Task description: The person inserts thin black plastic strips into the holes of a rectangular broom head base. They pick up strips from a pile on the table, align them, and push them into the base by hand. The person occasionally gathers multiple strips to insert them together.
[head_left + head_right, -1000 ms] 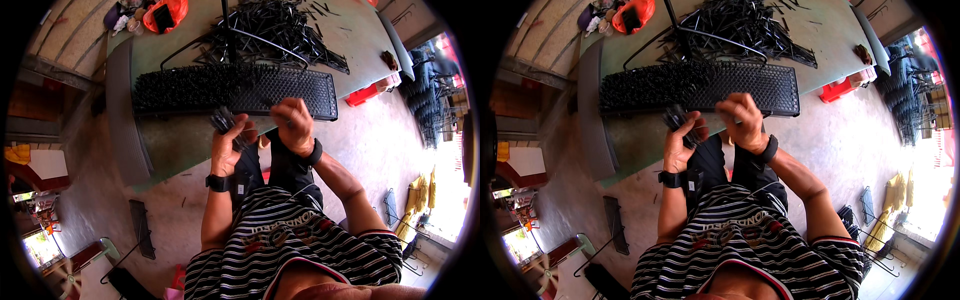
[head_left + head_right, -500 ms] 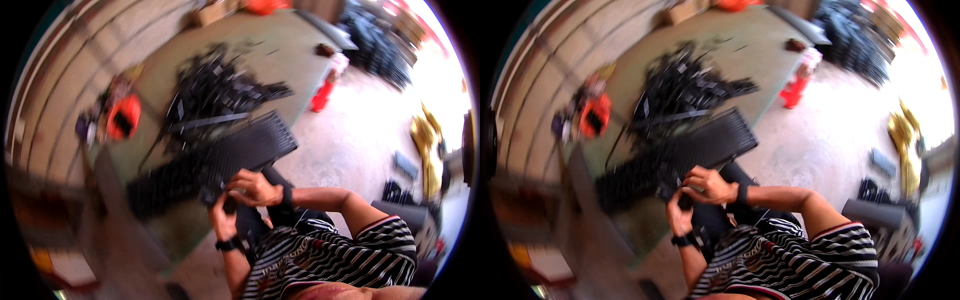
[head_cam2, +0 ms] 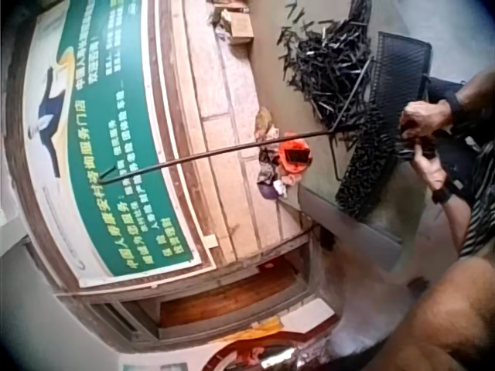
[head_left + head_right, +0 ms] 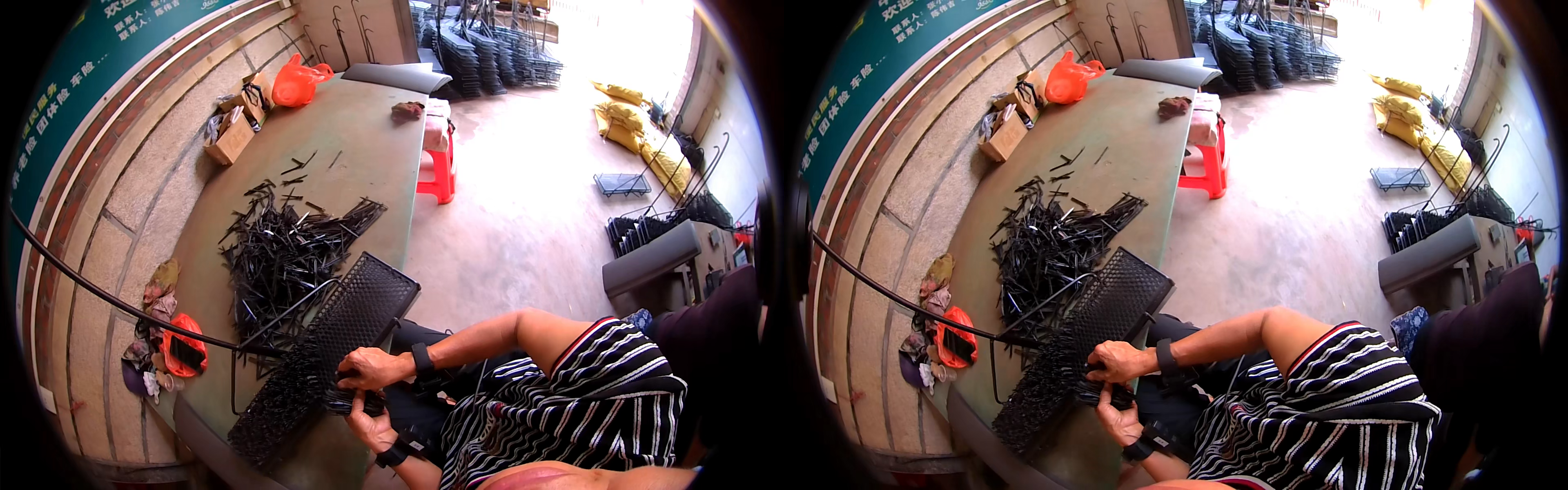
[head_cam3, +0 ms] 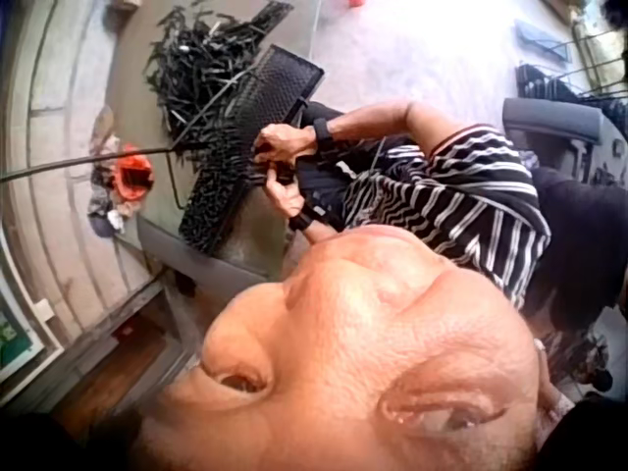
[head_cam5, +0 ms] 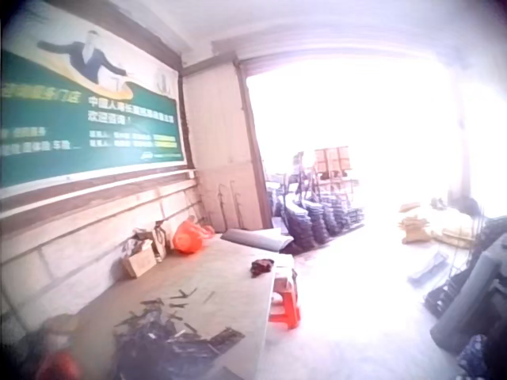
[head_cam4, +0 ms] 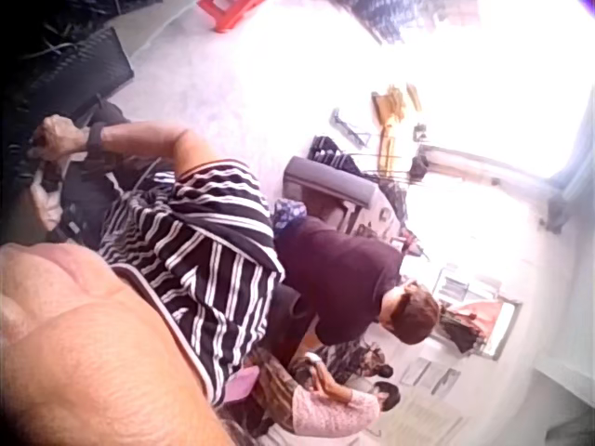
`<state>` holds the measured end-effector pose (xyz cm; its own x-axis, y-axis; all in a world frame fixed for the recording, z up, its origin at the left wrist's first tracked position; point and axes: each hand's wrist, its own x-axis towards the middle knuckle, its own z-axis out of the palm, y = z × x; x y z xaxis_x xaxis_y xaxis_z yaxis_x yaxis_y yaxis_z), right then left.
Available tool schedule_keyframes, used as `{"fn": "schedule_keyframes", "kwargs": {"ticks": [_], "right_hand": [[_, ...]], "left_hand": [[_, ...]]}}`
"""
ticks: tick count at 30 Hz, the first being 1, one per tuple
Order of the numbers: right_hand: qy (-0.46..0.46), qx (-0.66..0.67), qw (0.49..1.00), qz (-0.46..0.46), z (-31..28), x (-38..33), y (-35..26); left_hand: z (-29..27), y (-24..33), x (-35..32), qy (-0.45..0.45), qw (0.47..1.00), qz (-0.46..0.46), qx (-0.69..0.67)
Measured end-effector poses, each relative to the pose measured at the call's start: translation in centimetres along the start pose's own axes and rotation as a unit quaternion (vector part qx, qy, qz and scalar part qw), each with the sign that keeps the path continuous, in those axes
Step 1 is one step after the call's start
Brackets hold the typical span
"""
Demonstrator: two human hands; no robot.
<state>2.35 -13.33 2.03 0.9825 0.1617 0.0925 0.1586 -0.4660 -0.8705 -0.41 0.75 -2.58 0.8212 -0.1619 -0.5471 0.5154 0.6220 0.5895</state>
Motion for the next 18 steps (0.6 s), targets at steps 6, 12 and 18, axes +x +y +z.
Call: {"fn": "schedule_keyframes", "kwargs": {"ticks": [6,12,18], "right_hand": [[-0.006,0.179,0.983,0.043,-0.3,0.2,-0.5],[0.008,0.182,0.983,-0.006,0.1,1.0,0.7],[-0.037,0.273,0.961,-0.007,-0.8,0.7,-1.0]], "left_hand": [[-0.8,0.1,-0.1,0.007,0.998,0.03,0.051],[0.3,0.5,-1.0,0.028,0.998,0.018,0.059],[-0.5,1.4,-1.2,0.02,0.999,0.036,0.009]]}}
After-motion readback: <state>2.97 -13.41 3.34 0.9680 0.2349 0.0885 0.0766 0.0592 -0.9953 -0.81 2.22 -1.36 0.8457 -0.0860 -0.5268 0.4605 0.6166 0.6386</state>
